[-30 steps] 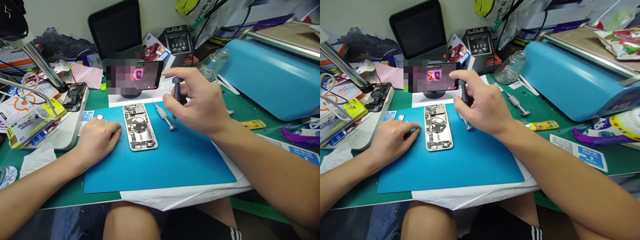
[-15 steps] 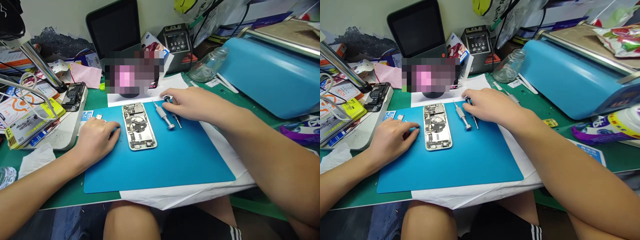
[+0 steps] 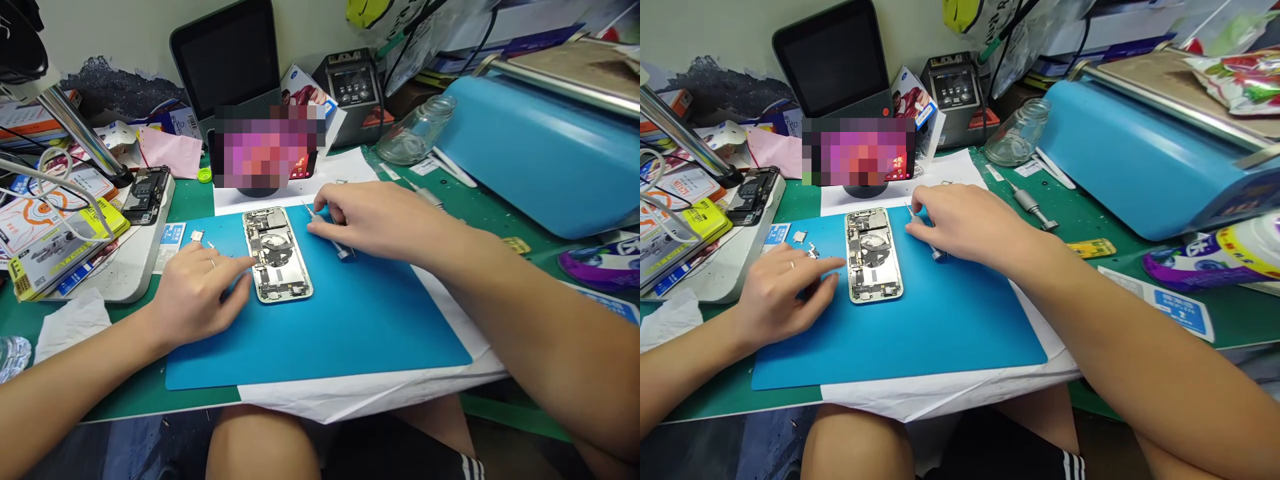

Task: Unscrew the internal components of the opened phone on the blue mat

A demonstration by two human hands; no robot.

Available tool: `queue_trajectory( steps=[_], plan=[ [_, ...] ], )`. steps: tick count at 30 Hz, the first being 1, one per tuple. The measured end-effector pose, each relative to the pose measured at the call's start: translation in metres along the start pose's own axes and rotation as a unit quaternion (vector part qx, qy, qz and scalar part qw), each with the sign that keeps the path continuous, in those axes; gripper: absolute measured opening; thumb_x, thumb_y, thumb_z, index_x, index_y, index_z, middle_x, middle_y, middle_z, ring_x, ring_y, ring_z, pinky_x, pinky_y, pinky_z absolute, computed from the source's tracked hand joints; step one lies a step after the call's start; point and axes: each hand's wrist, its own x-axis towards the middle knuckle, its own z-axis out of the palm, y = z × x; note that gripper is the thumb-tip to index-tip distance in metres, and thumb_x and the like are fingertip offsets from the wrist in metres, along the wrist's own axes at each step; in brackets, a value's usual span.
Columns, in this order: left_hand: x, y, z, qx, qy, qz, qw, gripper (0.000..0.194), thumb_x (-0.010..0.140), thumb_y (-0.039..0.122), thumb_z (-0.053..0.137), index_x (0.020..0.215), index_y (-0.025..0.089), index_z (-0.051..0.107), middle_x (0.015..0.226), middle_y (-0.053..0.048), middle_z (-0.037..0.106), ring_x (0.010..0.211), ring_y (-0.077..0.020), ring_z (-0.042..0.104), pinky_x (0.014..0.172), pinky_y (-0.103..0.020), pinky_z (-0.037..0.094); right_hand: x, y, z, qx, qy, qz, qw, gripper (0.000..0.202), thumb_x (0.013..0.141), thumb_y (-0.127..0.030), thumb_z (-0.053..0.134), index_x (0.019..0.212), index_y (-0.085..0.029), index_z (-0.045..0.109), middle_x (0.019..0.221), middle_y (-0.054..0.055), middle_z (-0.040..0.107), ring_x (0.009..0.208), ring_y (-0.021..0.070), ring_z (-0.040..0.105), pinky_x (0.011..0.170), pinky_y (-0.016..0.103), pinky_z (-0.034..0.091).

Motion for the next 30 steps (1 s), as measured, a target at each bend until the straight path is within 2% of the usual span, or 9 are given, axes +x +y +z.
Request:
queue_trajectory(
  steps=[4, 7, 12, 15, 18, 20, 24, 27, 30],
  plan=[
    [-0.002, 0.012, -0.003, -0.052, -0.021, 0.122, 0.991, 0.019, 0.094, 0.019, 0.061, 0.105, 0.007, 0.07, 0.058, 0.002, 0.063, 0.048, -0.0139, 0.053, 0.05, -0.034, 0.033, 0.0, -0.001, 0.003, -0.02, -0.007, -0.009, 1.0, 0.029, 0.092, -0.049, 0.049, 0.088, -0.022, 0.06, 0.094, 0.006, 0.065, 0.081, 0.0233, 0.059, 0.064, 0.032, 0.033],
    [-0.006, 0.017, -0.002, -0.064, -0.047, 0.16, 0.984, 0.025, 0.096, 0.024, 0.059, 0.111, 0.005, 0.067, 0.059, 0.003, 0.064, 0.049, -0.0137, 0.055, 0.049, -0.034, 0.035, 0.0, -0.004, 0.004, -0.029, -0.005, 0.009, 1.0, 0.028, 0.091, -0.044, 0.048, 0.08, -0.022, 0.059, 0.093, 0.007, 0.064, 0.079, 0.023, 0.058, 0.063, 0.033, 0.032],
    [-0.01, 0.018, 0.0, -0.045, -0.08, 0.145, 0.985, 0.034, 0.1, 0.029, 0.054, 0.119, 0.003, 0.065, 0.058, 0.002, 0.064, 0.048, -0.0148, 0.056, 0.05, -0.034, 0.038, -0.001, -0.01, -0.002, 0.047, 0.052, -0.004, 0.998, 0.02, 0.088, -0.036, 0.051, 0.075, -0.021, 0.057, 0.086, 0.006, 0.068, 0.076, 0.0212, 0.061, 0.066, 0.033, 0.038],
    [-0.011, 0.017, 0.002, -0.035, -0.1, 0.136, 0.985, 0.036, 0.102, 0.032, 0.05, 0.12, 0.004, 0.065, 0.057, 0.001, 0.065, 0.046, -0.0156, 0.057, 0.05, -0.033, 0.038, -0.006, -0.016, -0.006, 0.164, 0.087, -0.002, 0.983, 0.018, 0.089, -0.034, 0.051, 0.083, -0.021, 0.06, 0.073, 0.003, 0.069, 0.063, 0.0179, 0.062, 0.064, 0.032, 0.042],
    [-0.011, 0.017, 0.003, -0.034, -0.11, 0.138, 0.984, 0.036, 0.102, 0.033, 0.049, 0.117, 0.005, 0.065, 0.056, 0.0, 0.065, 0.045, -0.0153, 0.057, 0.05, -0.033, 0.039, -0.012, -0.021, -0.006, 0.242, 0.126, -0.051, 0.961, 0.017, 0.092, -0.034, 0.051, 0.095, -0.021, 0.061, 0.068, 0.0, 0.069, 0.057, 0.0165, 0.062, 0.063, 0.032, 0.045],
    [-0.01, 0.017, 0.002, -0.034, -0.115, 0.138, 0.983, 0.035, 0.102, 0.033, 0.051, 0.117, 0.005, 0.065, 0.056, 0.0, 0.065, 0.045, -0.0155, 0.057, 0.049, -0.032, 0.04, -0.016, -0.024, -0.004, 0.238, 0.162, -0.102, 0.952, 0.02, 0.094, -0.035, 0.051, 0.102, -0.021, 0.063, 0.073, 0.001, 0.071, 0.062, 0.0179, 0.064, 0.066, 0.033, 0.048],
    [-0.007, 0.017, 0.001, -0.034, -0.122, 0.14, 0.982, 0.034, 0.101, 0.03, 0.052, 0.12, 0.005, 0.063, 0.058, 0.001, 0.066, 0.047, -0.0154, 0.059, 0.048, -0.033, 0.043, -0.021, -0.029, -0.002, 0.201, 0.202, -0.2, 0.937, 0.024, 0.098, -0.035, 0.052, 0.111, -0.023, 0.068, 0.098, 0.006, 0.075, 0.085, 0.0213, 0.069, 0.078, 0.035, 0.054],
    [-0.007, 0.017, 0.001, -0.034, -0.118, 0.14, 0.983, 0.033, 0.101, 0.031, 0.052, 0.12, 0.006, 0.063, 0.058, 0.002, 0.066, 0.048, -0.0145, 0.06, 0.048, -0.032, 0.044, -0.024, -0.032, -0.001, 0.186, 0.195, -0.236, 0.934, 0.024, 0.099, -0.033, 0.054, 0.115, -0.027, 0.07, 0.098, 0.005, 0.074, 0.086, 0.0204, 0.069, 0.078, 0.034, 0.055],
    [-0.007, 0.019, -0.002, -0.04, -0.091, 0.129, 0.987, 0.028, 0.1, 0.029, 0.055, 0.117, 0.009, 0.064, 0.056, 0.003, 0.064, 0.048, -0.0138, 0.059, 0.047, -0.031, 0.04, -0.025, -0.033, 0.002, 0.209, 0.191, -0.271, 0.92, 0.017, 0.098, -0.03, 0.059, 0.109, -0.028, 0.072, 0.098, 0.002, 0.077, 0.085, 0.0185, 0.071, 0.077, 0.032, 0.057]
  ],
)
